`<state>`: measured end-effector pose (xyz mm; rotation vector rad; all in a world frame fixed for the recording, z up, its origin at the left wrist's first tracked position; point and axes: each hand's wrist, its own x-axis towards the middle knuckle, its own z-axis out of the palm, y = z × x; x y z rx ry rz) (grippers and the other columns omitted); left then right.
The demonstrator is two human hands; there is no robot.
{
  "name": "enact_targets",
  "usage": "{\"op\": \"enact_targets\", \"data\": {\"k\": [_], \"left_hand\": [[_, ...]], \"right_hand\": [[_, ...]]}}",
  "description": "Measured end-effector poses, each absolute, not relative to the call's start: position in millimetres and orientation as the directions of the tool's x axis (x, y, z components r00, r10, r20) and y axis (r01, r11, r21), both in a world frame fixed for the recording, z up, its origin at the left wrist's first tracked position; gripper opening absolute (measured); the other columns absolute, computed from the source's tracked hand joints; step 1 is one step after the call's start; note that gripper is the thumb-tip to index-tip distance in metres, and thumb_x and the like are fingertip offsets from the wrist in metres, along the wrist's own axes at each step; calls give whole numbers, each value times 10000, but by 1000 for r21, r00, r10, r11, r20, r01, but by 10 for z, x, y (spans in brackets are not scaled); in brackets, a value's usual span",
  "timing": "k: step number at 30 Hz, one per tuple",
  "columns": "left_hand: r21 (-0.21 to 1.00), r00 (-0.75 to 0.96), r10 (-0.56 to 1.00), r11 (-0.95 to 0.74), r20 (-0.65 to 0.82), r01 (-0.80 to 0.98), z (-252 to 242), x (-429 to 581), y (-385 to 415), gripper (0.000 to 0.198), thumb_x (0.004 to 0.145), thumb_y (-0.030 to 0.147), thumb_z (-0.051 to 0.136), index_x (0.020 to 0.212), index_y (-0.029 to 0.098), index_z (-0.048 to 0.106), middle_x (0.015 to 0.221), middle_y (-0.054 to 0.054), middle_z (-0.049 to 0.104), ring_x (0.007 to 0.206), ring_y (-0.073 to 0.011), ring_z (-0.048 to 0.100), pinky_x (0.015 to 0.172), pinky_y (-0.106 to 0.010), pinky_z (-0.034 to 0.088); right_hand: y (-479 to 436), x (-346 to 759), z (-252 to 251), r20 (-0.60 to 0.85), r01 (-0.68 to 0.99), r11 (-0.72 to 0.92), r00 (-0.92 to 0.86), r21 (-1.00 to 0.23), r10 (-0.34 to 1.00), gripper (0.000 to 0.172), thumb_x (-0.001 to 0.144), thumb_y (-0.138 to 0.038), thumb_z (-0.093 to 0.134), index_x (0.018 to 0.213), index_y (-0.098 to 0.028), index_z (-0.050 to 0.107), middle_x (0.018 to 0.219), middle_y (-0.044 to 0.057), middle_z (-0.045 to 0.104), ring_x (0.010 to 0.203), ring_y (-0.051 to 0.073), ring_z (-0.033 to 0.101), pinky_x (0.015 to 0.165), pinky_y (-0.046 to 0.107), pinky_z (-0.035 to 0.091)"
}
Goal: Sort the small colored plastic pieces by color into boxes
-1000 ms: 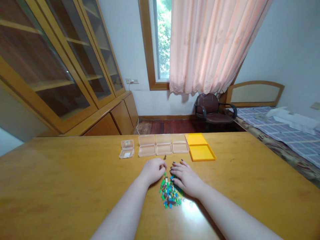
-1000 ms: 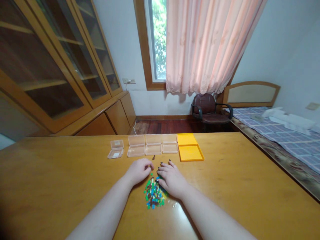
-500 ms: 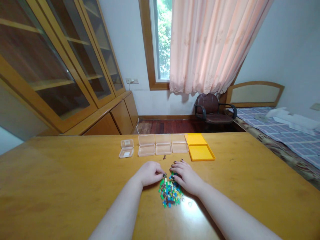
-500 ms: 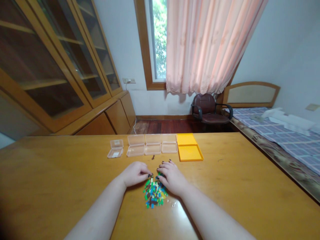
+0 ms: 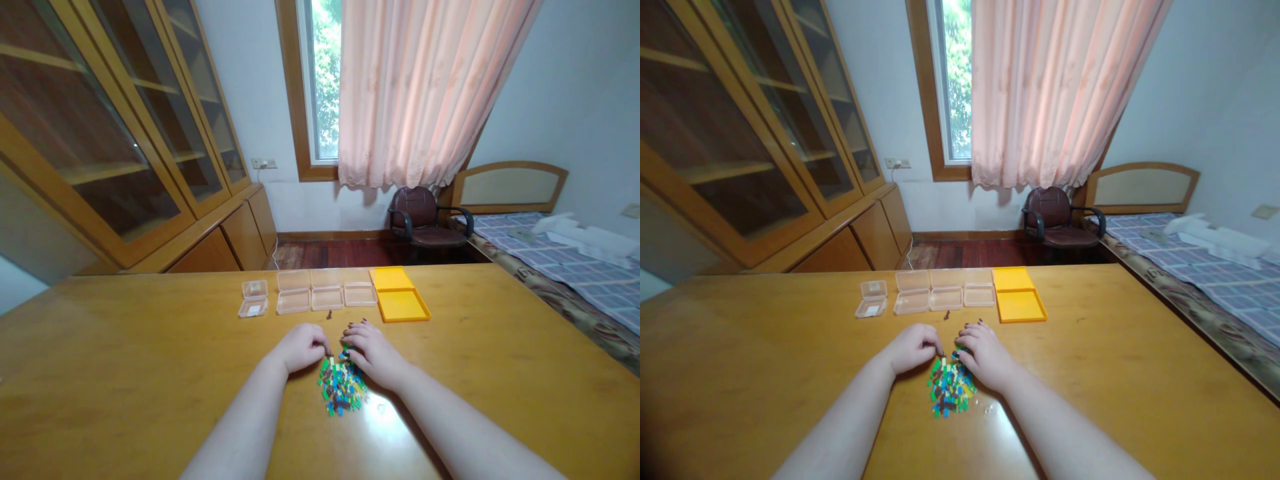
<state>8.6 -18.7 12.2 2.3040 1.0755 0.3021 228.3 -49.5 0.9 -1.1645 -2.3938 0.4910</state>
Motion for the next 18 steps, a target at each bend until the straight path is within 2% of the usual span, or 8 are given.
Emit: {"op": "enact_targets", "data": {"k": [9,18], "left_hand": [[581,672,740,-542,-13,608,181,133,-229,293,666,124,468,777,227,718,728,7,657,697,-127,556,693,-215,403],[470,578,816,-501,-25,727,161,162,-241,240,694,308,569,907,233,653,668,24,595,609,-120,503,569,-208,347]], "right_hand": [[-505,2288,44,212,644,578,-556,-502,804,286,865,-330,449,1082,-224,604,1125,59,610,1137,204,466,1031,425,246],[-488,2281,20,214,641,580,-558,-503,802,277,863,-316,451,1067,-217,609,1116,64,614,1131,198,468,1026,419,244]]}}
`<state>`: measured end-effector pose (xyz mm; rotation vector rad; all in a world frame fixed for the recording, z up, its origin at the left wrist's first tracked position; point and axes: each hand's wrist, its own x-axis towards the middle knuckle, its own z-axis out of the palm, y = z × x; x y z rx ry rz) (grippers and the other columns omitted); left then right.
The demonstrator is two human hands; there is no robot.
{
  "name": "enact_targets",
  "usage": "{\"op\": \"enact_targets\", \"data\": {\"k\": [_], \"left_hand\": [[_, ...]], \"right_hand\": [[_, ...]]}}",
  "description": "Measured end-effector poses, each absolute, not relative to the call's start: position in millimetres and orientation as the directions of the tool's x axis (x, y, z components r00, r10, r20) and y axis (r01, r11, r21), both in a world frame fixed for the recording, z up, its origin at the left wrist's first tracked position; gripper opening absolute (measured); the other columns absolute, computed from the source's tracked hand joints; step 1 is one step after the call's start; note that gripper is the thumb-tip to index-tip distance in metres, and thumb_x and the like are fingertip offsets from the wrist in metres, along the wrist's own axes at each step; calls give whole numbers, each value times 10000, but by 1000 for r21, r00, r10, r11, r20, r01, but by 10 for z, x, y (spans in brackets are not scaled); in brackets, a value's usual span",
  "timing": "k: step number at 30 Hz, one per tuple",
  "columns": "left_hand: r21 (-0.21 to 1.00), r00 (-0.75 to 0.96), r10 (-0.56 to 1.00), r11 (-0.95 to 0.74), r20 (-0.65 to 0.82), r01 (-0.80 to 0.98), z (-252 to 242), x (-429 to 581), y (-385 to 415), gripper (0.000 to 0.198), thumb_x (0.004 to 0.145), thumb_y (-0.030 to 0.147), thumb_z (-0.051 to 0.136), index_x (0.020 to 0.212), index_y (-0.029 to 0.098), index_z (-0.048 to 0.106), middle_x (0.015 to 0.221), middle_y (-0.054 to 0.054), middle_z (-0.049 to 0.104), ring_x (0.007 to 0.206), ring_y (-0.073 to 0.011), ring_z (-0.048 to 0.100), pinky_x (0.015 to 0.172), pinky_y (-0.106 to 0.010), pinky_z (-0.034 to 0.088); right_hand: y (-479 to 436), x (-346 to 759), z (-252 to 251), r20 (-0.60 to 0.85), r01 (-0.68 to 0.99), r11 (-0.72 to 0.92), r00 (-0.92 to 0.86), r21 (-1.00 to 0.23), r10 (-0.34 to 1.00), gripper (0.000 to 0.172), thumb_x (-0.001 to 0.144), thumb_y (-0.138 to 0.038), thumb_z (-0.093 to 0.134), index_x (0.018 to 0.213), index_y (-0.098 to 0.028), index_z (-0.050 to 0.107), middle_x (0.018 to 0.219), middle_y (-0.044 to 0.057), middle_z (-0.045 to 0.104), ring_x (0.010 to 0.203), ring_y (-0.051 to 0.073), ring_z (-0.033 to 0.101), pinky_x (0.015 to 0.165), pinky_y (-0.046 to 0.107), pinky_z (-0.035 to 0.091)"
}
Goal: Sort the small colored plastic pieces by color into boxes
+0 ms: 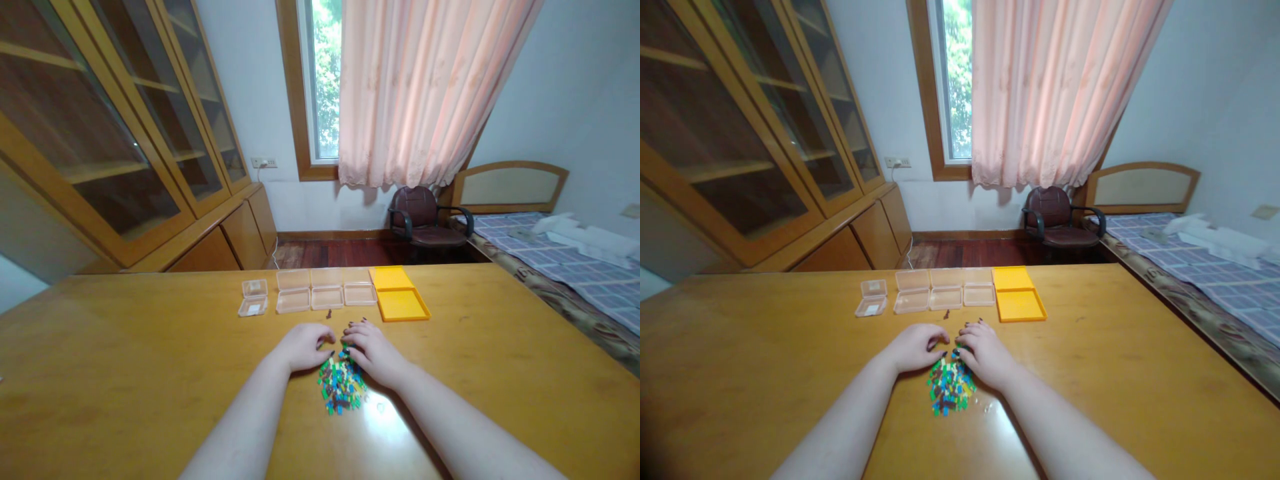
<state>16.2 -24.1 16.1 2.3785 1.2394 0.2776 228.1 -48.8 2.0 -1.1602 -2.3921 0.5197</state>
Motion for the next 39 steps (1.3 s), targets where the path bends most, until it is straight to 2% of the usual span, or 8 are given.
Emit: {"op": "enact_targets", "data": {"k": [7,15,21,25,28,33,36,39], "left_hand": [[436,516,856,-448,-44,781,109,157,-189,233,741,393,539,866,220,634,687,15,596,631,-128,514,570,-212,331],[458,394,919,-350,-2,817,28,199,-100,161,769,322,522,800,205,627,749,-1,624,695,-143,542,596,-222,354],[581,327,944,-288,40,761,-24,169,-42,262,822,358,440,833,178,630,695,-3,601,650,-137,520,593,-229,367],[627,393,917,-346,69,698,-5,76,-39,268,827,334,438,814,171,650,758,-19,627,710,-140,537,649,-231,388],[589,480,876,-416,55,692,70,-1,-73,272,819,333,455,813,185,683,760,-20,628,725,-138,541,664,-226,389],[458,579,815,-506,-21,731,219,-37,-174,281,784,313,482,981,272,679,811,-14,637,758,-144,557,685,-229,393],[393,578,815,-521,-34,758,236,-26,-203,305,778,309,476,1018,296,664,857,-15,654,783,-157,573,701,-239,403],[389,545,838,-493,-27,778,195,-12,-185,332,775,275,468,1054,298,645,940,-11,672,841,-169,587,741,-247,420]], "right_hand": [[-477,2283,-3,222,632,578,-554,-516,803,267,861,-313,456,1049,-211,616,1092,65,623,1115,202,478,1013,416,261],[-483,2272,13,226,639,575,-545,-511,807,257,860,-308,457,1035,-217,622,1075,58,631,1095,194,490,1009,404,269],[-509,2274,52,218,634,584,-561,-507,798,278,865,-315,440,1064,-217,609,1094,71,621,1120,201,476,1024,427,251],[-570,2258,108,166,627,609,-618,-486,768,332,852,-362,457,1151,-261,560,1219,67,542,1199,216,400,1053,459,189],[-614,2237,126,96,629,635,-672,-449,734,402,831,-423,475,1217,-312,505,1355,58,413,1282,254,282,1059,513,119],[-636,2219,119,33,640,654,-704,-404,710,500,809,-479,484,1284,-336,426,1459,67,233,1330,294,166,1044,564,55],[-633,2214,117,19,640,658,-711,-398,703,523,801,-482,495,1296,-340,407,1474,70,187,1337,302,139,1040,573,48],[-633,2205,115,17,643,656,-709,-394,705,535,794,-478,509,1300,-338,403,1476,75,179,1342,303,121,1042,570,41]]}}
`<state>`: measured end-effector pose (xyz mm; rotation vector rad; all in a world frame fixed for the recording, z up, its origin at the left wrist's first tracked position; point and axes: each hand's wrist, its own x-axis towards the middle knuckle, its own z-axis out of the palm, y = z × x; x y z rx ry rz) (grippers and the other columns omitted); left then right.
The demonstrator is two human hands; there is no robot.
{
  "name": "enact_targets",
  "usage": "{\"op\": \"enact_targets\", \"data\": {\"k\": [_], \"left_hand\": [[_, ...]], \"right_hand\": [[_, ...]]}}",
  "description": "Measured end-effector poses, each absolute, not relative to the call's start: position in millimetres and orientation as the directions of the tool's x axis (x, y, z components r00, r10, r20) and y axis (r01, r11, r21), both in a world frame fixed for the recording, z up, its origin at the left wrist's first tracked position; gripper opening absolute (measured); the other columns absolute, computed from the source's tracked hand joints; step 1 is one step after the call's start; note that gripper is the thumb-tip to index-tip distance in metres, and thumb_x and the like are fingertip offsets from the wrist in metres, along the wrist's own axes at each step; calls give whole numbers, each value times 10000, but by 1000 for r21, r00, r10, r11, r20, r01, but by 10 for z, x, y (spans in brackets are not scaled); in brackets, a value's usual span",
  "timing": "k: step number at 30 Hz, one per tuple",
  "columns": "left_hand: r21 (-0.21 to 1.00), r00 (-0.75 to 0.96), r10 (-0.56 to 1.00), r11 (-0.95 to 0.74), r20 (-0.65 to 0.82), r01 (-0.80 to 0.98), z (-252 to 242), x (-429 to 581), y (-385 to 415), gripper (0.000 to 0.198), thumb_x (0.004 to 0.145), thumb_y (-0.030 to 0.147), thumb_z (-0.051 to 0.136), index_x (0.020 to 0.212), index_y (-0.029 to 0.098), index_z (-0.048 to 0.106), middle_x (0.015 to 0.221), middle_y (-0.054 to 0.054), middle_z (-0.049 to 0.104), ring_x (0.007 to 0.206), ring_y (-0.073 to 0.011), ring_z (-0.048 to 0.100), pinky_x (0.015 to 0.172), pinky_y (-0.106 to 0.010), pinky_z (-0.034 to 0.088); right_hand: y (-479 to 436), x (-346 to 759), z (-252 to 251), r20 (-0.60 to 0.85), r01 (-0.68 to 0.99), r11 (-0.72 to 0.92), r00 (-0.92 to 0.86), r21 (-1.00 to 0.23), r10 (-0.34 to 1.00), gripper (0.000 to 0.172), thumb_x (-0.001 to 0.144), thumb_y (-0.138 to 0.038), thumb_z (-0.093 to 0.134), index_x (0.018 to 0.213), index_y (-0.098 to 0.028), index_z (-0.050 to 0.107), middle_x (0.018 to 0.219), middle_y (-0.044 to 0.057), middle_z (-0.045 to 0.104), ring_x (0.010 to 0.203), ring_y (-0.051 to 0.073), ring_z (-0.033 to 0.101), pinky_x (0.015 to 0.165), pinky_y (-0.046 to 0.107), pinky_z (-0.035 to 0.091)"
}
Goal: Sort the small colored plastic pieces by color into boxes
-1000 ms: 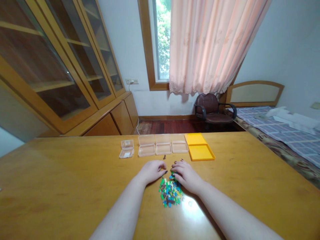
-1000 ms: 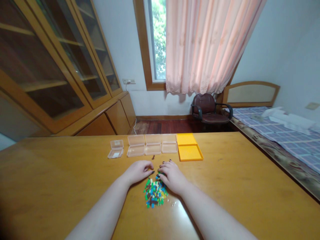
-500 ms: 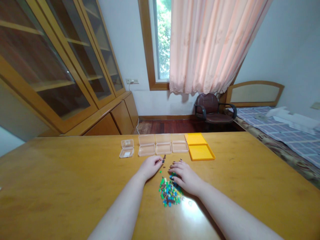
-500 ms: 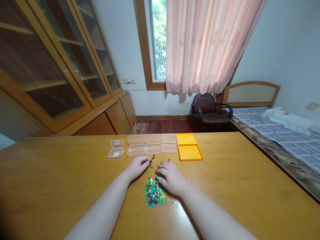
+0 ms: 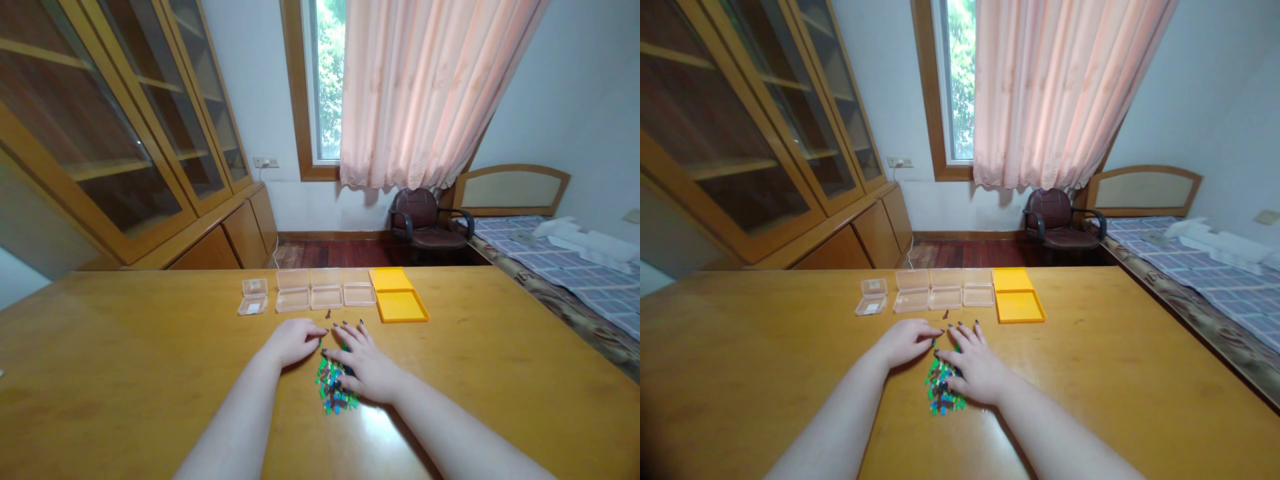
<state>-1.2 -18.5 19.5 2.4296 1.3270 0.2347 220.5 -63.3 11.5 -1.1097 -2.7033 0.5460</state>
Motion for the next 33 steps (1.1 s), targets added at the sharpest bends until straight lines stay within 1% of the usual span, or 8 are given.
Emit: {"op": "enact_targets", "data": {"k": [5,9,14,17,20,26,29,33], "left_hand": [[427,497,866,-430,-55,796,120,36,-132,439,741,208,478,1161,294,571,1103,5,641,980,-181,580,853,-274,426],[471,482,876,-415,-25,779,88,49,-115,442,761,190,453,1181,283,555,1181,10,598,1062,-172,550,926,-283,401],[503,428,902,-396,57,768,45,18,-90,378,803,207,408,1125,252,600,1143,-1,621,1053,-168,557,930,-280,407],[508,402,912,-387,84,770,26,25,-82,363,802,202,405,1091,246,619,1105,1,640,1013,-165,577,906,-276,427],[502,416,905,-400,87,767,24,55,-90,362,795,193,406,1076,255,627,1086,10,649,996,-158,585,896,-271,433],[484,477,878,-432,35,761,59,85,-122,364,763,166,418,1024,255,657,1063,19,660,990,-154,585,899,-269,427],[477,479,877,-430,21,766,86,99,-138,390,752,156,418,1051,262,644,1087,22,650,1006,-157,577,905,-274,421],[444,538,843,-485,8,754,124,153,-184,395,756,174,426,1077,276,631,1079,19,652,984,-160,582,881,-268,425]], "right_hand": [[-634,2189,93,13,648,654,-707,-391,708,541,789,-497,510,1297,-347,402,1475,83,177,1343,308,115,1040,571,31],[-626,2179,67,19,662,644,-691,-384,722,524,791,-509,496,1283,-344,424,1473,81,185,1344,312,102,1036,576,17],[-638,2166,86,17,666,637,-686,-388,728,579,782,-517,504,1318,-347,366,1476,79,176,1345,306,99,1044,560,29],[-645,2161,104,-3,655,654,-707,-378,707,557,792,-513,493,1313,-357,371,1480,72,162,1347,306,83,1043,559,17],[-632,2166,98,-28,679,637,-692,-364,722,537,807,-508,471,1310,-347,381,1486,63,138,1349,305,64,1043,556,3],[-548,2217,16,1,773,518,-556,-365,831,534,825,-496,438,1320,-306,377,1476,73,178,1345,307,79,1045,557,22],[-498,2246,-27,58,813,436,-451,-385,891,505,835,-438,440,1312,-280,390,1450,67,254,1338,291,126,1055,545,41],[-446,2271,-68,143,833,332,-300,-442,943,426,852,-386,410,1240,-227,479,1390,68,364,1311,262,210,1071,511,81]]}}
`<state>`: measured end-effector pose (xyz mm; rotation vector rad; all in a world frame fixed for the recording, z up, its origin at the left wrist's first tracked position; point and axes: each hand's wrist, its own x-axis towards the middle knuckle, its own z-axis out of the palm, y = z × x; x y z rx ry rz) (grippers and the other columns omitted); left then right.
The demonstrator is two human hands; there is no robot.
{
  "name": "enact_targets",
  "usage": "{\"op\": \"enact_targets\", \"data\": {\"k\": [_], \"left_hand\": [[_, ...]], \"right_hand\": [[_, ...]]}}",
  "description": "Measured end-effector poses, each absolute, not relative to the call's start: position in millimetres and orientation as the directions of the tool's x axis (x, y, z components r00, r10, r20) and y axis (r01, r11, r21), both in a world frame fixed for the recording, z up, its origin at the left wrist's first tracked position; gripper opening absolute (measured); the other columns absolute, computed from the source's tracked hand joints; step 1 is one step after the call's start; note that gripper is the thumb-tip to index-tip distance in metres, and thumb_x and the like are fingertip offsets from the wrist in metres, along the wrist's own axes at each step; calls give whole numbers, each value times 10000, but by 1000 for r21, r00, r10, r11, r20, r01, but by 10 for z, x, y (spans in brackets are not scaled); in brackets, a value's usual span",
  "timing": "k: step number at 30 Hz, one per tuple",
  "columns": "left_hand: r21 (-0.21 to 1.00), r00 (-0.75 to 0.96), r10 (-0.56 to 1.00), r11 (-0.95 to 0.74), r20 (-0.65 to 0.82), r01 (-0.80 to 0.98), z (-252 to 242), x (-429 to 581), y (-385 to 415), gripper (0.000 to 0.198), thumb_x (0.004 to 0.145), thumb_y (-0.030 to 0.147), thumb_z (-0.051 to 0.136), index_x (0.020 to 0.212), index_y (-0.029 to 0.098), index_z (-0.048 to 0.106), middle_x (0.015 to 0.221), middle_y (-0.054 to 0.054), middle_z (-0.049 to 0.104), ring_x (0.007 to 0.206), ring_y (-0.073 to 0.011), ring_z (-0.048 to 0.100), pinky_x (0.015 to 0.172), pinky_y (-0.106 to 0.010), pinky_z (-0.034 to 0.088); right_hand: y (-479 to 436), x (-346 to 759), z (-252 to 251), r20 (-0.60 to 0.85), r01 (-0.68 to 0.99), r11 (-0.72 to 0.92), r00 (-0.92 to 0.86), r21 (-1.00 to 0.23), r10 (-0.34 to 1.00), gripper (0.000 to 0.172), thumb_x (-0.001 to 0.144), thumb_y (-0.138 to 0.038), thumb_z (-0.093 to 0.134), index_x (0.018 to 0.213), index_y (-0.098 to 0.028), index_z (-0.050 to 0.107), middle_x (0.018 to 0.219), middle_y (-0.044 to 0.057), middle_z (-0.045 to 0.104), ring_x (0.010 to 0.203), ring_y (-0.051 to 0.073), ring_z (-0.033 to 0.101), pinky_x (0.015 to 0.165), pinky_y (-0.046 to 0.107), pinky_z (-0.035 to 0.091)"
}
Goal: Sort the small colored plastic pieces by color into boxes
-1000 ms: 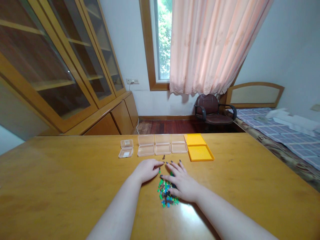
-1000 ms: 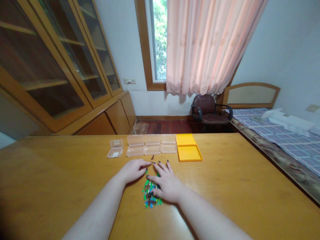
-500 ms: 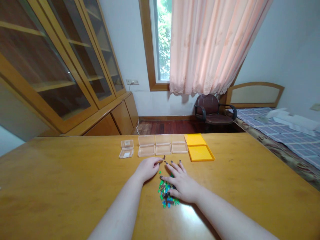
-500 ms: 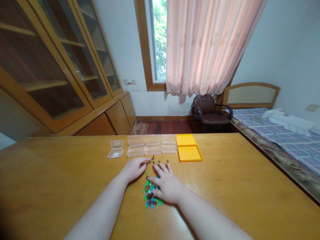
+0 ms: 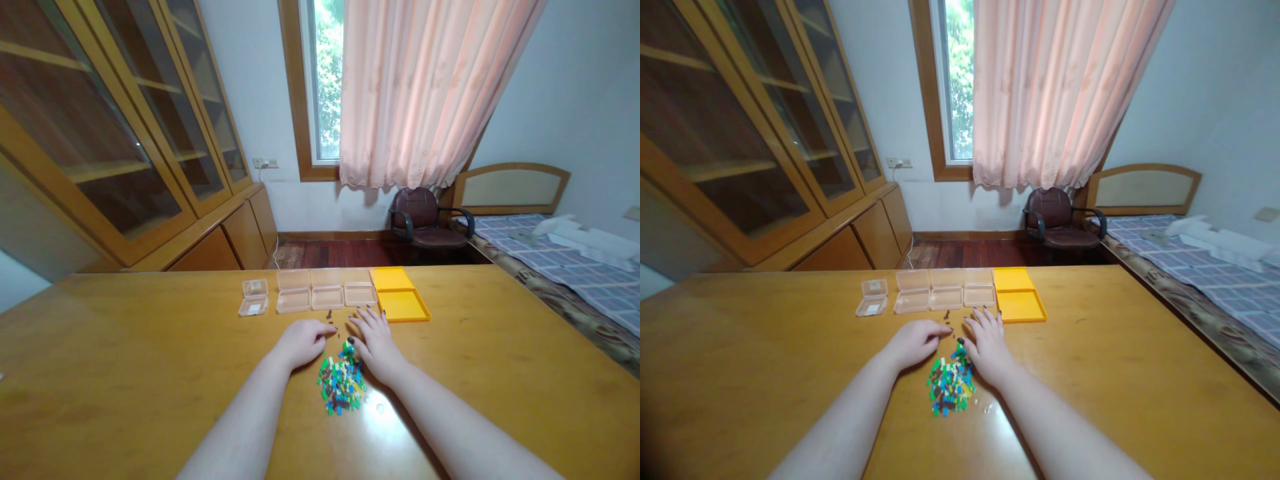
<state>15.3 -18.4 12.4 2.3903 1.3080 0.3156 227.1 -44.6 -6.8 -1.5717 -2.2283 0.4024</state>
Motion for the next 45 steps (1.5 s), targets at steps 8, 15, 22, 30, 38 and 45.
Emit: {"op": "enact_targets", "data": {"k": [8,15,22,30,38,45], "left_hand": [[365,631,775,-599,42,713,191,234,-258,405,751,181,446,1093,313,617,979,8,676,873,-167,601,776,-264,437],[356,626,780,-589,13,726,151,218,-235,384,755,201,446,1074,309,629,975,5,681,873,-180,607,776,-276,441],[369,479,878,-446,1,816,33,174,-154,428,784,202,407,1172,290,563,1150,9,617,1034,-179,571,894,-290,416],[396,372,928,-331,-30,857,11,182,-116,421,793,213,411,1186,266,556,1187,-8,594,1081,-173,545,943,-288,388],[565,285,954,-285,91,775,-81,136,-29,457,807,169,386,1245,237,496,1168,-46,601,1018,-176,571,880,-295,428],[674,222,966,-251,131,695,-154,111,52,467,787,174,409,1247,176,491,734,-10,620,641,-113,541,640,-227,435]], "right_hand": [[-434,2280,-105,196,798,339,-277,-498,941,378,855,-364,407,1169,-202,542,1309,78,464,1258,259,308,1055,501,164],[-426,2307,-99,229,757,366,-286,-542,931,347,860,-339,409,1134,-196,566,1242,90,525,1209,236,389,1052,480,191],[-529,2267,44,106,667,496,-535,-556,838,500,814,-385,490,1278,-206,432,1334,95,438,1242,210,360,1070,425,192],[-571,2270,111,-36,632,547,-672,-549,740,769,720,-455,577,1377,-210,262,1449,116,242,1337,229,187,1091,457,40],[-708,2159,114,4,598,620,-718,-508,696,1024,554,-627,643,1394,-223,219,1474,142,142,1343,314,126,1073,513,44],[-719,1922,71,87,545,719,-768,-432,634,838,693,-596,553,1386,-237,248,1457,115,222,1342,266,166,1076,497,12]]}}
